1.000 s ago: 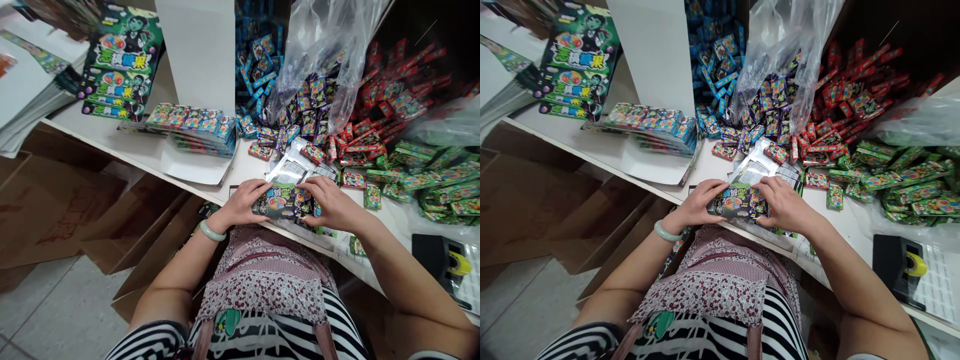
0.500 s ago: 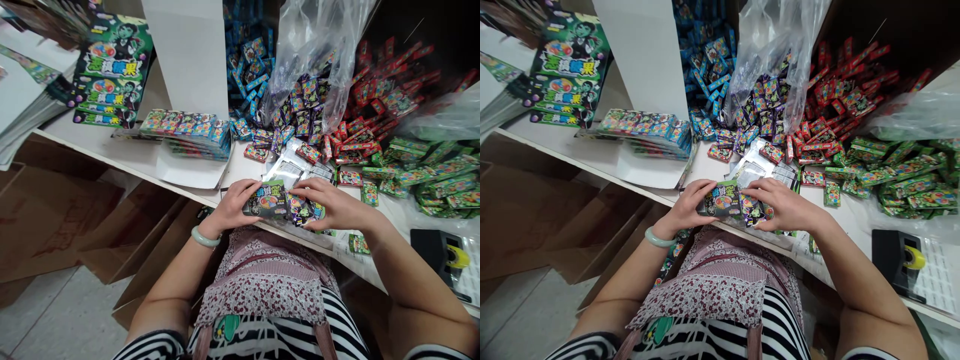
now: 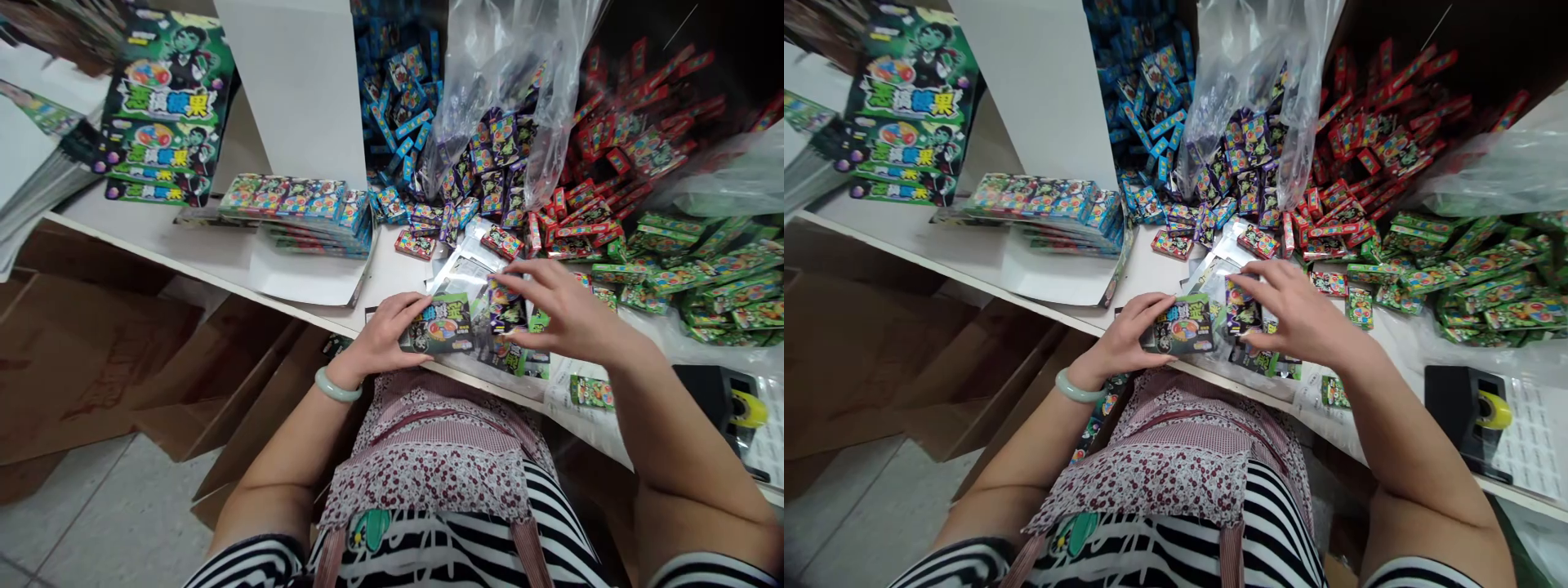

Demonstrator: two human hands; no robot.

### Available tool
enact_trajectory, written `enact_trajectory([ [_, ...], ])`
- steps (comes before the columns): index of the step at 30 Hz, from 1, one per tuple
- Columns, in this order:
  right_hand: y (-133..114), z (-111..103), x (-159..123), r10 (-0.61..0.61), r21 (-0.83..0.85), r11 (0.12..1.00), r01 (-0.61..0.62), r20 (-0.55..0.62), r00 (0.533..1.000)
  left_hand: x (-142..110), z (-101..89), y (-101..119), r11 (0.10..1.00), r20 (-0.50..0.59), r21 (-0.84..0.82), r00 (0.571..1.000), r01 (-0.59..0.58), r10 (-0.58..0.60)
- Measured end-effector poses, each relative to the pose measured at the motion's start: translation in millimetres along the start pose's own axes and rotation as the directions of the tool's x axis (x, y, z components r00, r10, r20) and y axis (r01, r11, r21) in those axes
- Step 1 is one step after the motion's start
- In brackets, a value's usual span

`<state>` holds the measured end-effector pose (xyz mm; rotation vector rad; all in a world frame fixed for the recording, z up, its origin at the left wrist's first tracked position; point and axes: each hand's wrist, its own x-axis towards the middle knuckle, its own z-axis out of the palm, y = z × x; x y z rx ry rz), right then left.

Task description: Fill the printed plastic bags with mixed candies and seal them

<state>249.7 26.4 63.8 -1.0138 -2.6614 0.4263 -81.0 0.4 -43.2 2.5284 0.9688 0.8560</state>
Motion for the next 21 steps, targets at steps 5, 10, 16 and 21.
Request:
enact_trajectory([
  [5, -5, -10, -10, -0.049, 0.100, 0.994, 0.042, 0.072, 0.996, -2, -3.0, -3, 1.000, 0.005, 0.009, 1.000, 0.024, -0.024],
  [10, -12, 7, 3, -0.092, 0.055, 0.995, 0.085, 0.149, 0.985, 3, 0.6, 2, 0.999, 0.014, 0.037, 0.999, -0.029, 0.028],
  [16, -8, 21, 11, -0.061, -0.010, 0.998, 0.063, 0.150, 0.987, 8, 4.7, 4, 1.000, 0.052, -0.006, 0.998, -0.027, 0.027],
  [21, -7, 40, 11, 0.000, 0.098, 0.995, -0.005, 0.051, 0.999, 11, 12.6, 3, 0.999, 0.005, -0.020, 1.000, 0.027, -0.027],
])
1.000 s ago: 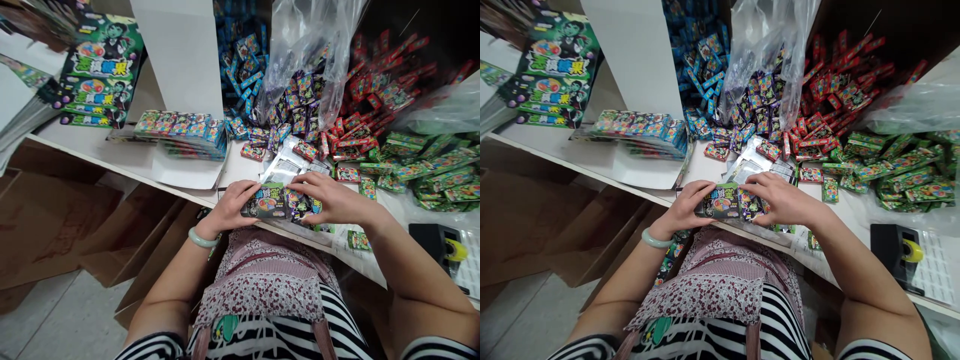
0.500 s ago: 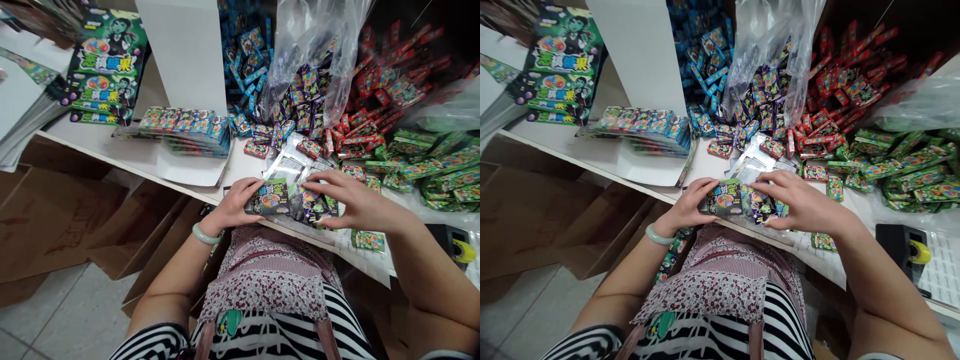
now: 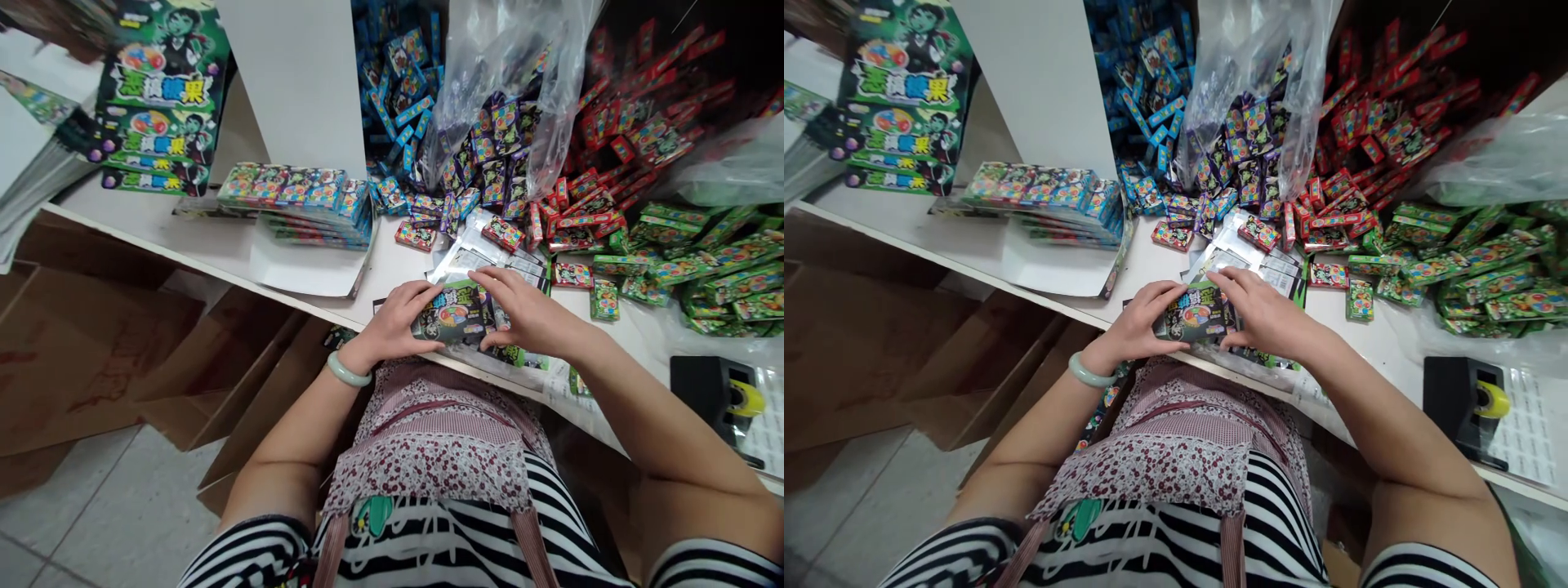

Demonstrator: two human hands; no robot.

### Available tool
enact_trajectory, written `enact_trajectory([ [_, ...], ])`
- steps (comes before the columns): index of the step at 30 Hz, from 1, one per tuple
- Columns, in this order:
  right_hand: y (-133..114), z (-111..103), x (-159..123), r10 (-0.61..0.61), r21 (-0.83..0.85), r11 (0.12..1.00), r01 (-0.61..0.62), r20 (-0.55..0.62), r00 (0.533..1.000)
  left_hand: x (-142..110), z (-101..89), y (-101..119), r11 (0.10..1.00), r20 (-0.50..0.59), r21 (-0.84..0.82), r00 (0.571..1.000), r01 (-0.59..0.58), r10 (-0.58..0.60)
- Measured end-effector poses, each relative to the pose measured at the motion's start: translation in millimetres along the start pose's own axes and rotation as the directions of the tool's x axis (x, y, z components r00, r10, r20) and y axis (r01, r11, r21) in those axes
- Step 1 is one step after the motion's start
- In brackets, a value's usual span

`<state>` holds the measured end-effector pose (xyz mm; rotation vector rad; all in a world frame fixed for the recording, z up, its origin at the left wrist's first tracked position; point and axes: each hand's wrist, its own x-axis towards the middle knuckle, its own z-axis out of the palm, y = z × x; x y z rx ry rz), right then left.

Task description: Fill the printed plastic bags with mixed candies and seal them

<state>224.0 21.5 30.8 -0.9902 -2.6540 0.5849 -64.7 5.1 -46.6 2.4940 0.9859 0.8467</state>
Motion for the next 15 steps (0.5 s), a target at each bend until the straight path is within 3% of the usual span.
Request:
enact_trajectory([
  [4, -3, 15, -2, 0.101, 0.058, 0.994, -0.093, -0.148, 0.984, -5, 2.0, -1, 0.998, -0.048, 0.050, 0.998, 0.039, -0.037],
  [10, 0, 33, 7, 0.167, 0.207, 0.968, -0.143, -0.103, 0.980, -9, 5.7, -4, 0.995, -0.059, 0.089, 0.997, 0.054, -0.049],
  [15, 4, 28, 37, 0.146, 0.228, 0.965, -0.127, -0.072, 0.987, -11, 1.7, -6, 0.992, -0.087, 0.094, 0.993, 0.084, -0.076],
])
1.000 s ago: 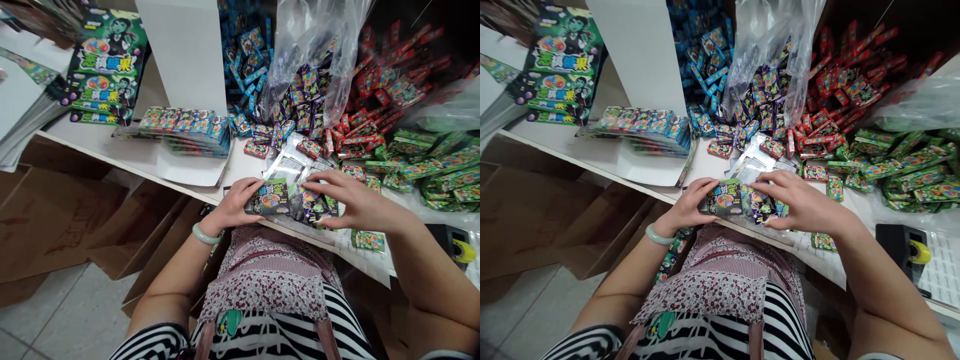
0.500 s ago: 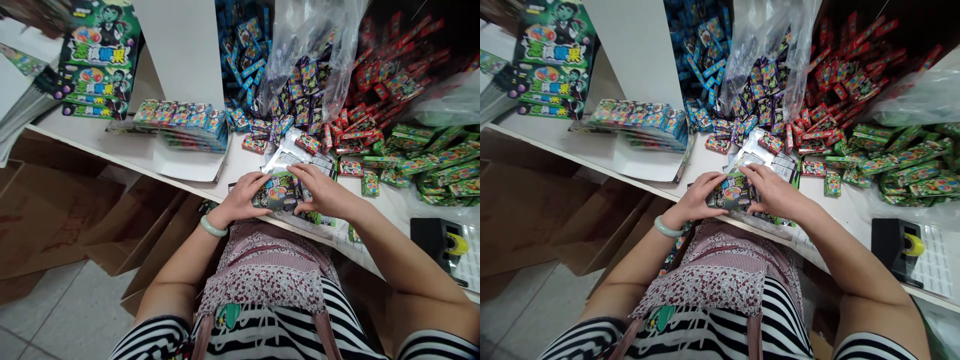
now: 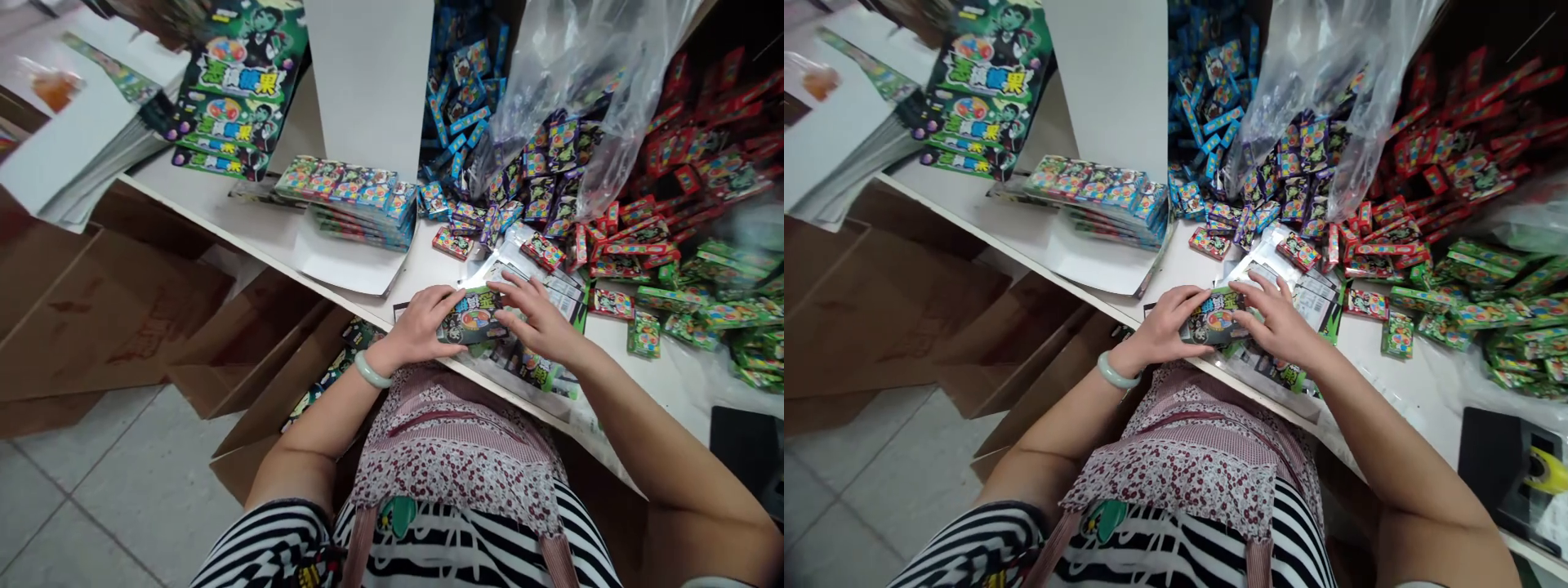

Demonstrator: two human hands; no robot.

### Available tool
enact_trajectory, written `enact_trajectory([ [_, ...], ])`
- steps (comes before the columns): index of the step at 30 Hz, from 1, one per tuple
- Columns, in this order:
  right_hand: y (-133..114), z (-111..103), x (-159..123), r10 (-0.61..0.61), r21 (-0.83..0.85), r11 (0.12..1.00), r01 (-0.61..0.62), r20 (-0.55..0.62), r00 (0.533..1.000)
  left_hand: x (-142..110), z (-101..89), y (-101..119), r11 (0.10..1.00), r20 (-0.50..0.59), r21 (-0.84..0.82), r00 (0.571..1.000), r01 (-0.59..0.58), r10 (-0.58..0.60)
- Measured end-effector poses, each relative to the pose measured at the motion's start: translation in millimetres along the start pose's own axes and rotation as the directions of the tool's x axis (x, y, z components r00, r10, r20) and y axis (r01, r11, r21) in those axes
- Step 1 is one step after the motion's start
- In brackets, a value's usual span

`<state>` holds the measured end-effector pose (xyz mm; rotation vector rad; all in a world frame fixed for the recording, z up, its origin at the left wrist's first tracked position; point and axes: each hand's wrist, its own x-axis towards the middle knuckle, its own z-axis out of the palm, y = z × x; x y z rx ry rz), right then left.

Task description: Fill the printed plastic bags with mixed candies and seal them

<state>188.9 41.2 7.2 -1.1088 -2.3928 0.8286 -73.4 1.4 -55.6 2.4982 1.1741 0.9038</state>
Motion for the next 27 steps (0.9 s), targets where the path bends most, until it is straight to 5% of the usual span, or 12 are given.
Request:
enact_trajectory([
  [5, 31, -17, 64, 0.125, 0.105, 0.989, -0.100, -0.274, 0.954, -9, -22.0, -3, 0.999, -0.100, 0.013, 0.994, 0.045, -0.043],
  [7, 56, -20, 95, 0.216, -0.043, 0.968, -0.248, -0.363, 0.906, -14, -29.5, -3, 0.999, -0.115, 0.012, 0.993, 0.038, -0.036],
  [12, 97, -24, 151, 0.305, -0.458, 0.784, -0.419, -0.303, 0.903, -22, -37.7, -4, 0.999, -0.160, 0.019, 0.986, 0.042, -0.039],
  [15, 88, -23, 171, 0.186, -0.435, 0.823, -0.366, -0.402, 0.896, -24, -38.5, -4, 0.999, -0.173, 0.009, 0.984, 0.052, -0.050],
  [18, 59, -8, 195, 0.059, -0.447, 0.877, -0.174, -0.260, 0.964, -22, -37.5, -3, 0.999, -0.184, -0.013, 0.982, 0.050, -0.051],
  [21, 31, 20, 222, 0.102, -0.531, 0.841, -0.106, -0.038, 0.994, -20, -36.5, 0, 0.998, -0.195, -0.034, 0.979, 0.060, -0.066],
  [27, 17, 63, 256, 0.182, -0.615, 0.775, -0.145, -0.002, 0.983, -31, -41.0, 6, 0.993, -0.162, -0.027, 0.980, 0.113, -0.116],
])
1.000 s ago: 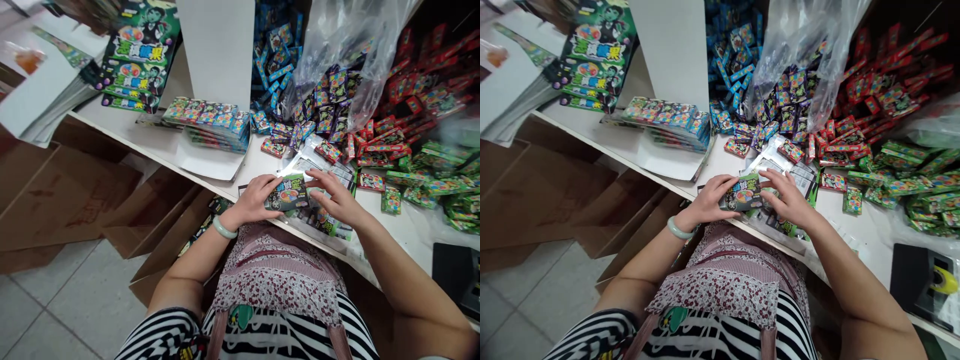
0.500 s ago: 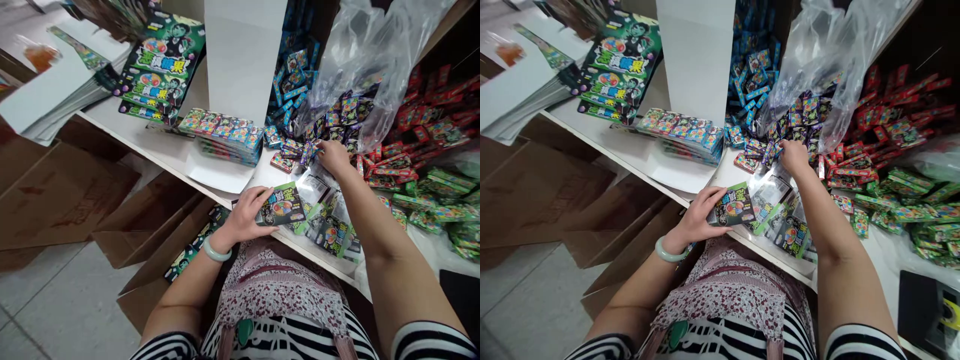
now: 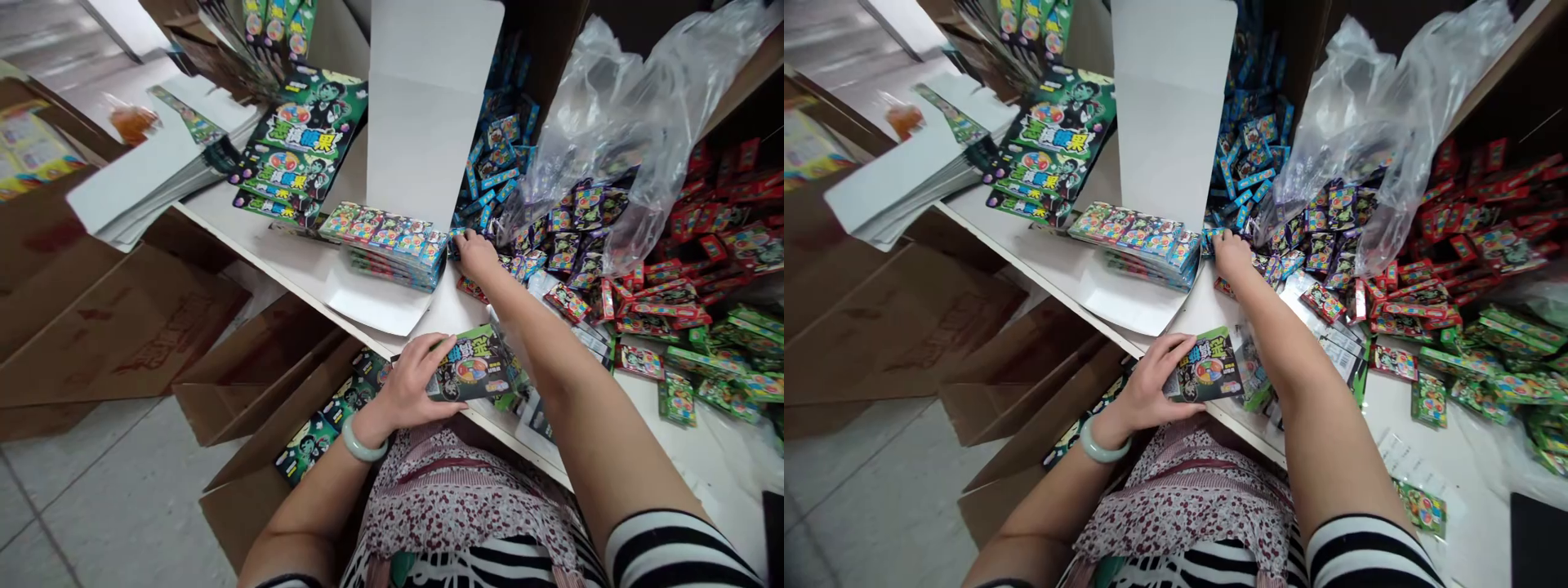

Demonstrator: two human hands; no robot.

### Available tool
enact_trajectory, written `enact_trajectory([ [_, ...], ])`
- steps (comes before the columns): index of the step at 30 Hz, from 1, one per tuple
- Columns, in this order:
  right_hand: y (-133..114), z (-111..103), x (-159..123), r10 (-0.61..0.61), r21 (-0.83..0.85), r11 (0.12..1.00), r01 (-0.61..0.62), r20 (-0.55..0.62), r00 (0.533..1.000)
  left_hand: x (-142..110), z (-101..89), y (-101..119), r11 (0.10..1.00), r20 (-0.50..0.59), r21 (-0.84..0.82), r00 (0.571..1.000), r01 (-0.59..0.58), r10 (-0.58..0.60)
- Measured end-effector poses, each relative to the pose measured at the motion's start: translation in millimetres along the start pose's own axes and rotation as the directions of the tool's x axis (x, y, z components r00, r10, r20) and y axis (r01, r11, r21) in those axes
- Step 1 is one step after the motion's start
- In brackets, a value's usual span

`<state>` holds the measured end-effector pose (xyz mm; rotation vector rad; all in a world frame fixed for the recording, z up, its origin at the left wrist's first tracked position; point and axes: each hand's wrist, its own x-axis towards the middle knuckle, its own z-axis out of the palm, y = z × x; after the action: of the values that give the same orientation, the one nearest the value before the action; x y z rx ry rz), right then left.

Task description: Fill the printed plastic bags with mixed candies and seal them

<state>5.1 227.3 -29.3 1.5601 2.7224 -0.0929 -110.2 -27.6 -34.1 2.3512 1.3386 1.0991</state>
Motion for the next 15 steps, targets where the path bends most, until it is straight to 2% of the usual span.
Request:
enact_trajectory([
  [2, 3, 1, 1, 0.015, 0.058, 0.998, -0.013, -0.027, 1.000, -3, -2.6, -1, 1.000, 0.001, 0.011, 1.000, 0.008, -0.008],
  [4, 13, -3, -7, 0.049, 0.163, 0.986, -0.030, -0.116, 0.992, -3, -4.6, -4, 1.000, -0.012, 0.023, 1.000, 0.012, -0.012],
  [7, 39, -11, -41, 0.184, 0.436, 0.899, -0.047, -0.279, 0.943, -2, -7.3, -10, 0.999, -0.037, 0.033, 0.999, 0.017, -0.016],
  [8, 49, -13, -59, 0.249, 0.566, 0.823, -0.046, -0.286, 0.925, -1, -8.1, -11, 0.999, -0.041, 0.037, 0.999, 0.019, -0.017],
  [9, 59, -15, -79, 0.314, 0.703, 0.709, -0.053, -0.248, 0.916, -1, -8.7, -12, 0.999, -0.042, 0.041, 0.999, 0.020, -0.019],
  [11, 76, -15, -125, 0.416, 0.918, 0.379, -0.118, -0.055, 0.908, 0, -8.6, -13, 0.998, -0.036, 0.057, 0.999, 0.026, -0.024],
  [13, 87, -12, -170, 0.452, 0.978, 0.063, -0.198, 0.149, 0.879, 2, -5.8, -14, 0.996, -0.019, 0.080, 1.000, 0.024, -0.023],
  [14, 91, -9, -191, 0.459, 0.973, -0.039, -0.229, 0.221, 0.861, 3, -3.3, -13, 0.996, -0.007, 0.089, 1.000, 0.019, -0.019],
  [15, 93, -5, -210, 0.465, 0.962, -0.100, -0.254, 0.271, 0.843, 4, -0.1, -13, 0.995, 0.009, 0.095, 1.000, 0.015, -0.016],
])
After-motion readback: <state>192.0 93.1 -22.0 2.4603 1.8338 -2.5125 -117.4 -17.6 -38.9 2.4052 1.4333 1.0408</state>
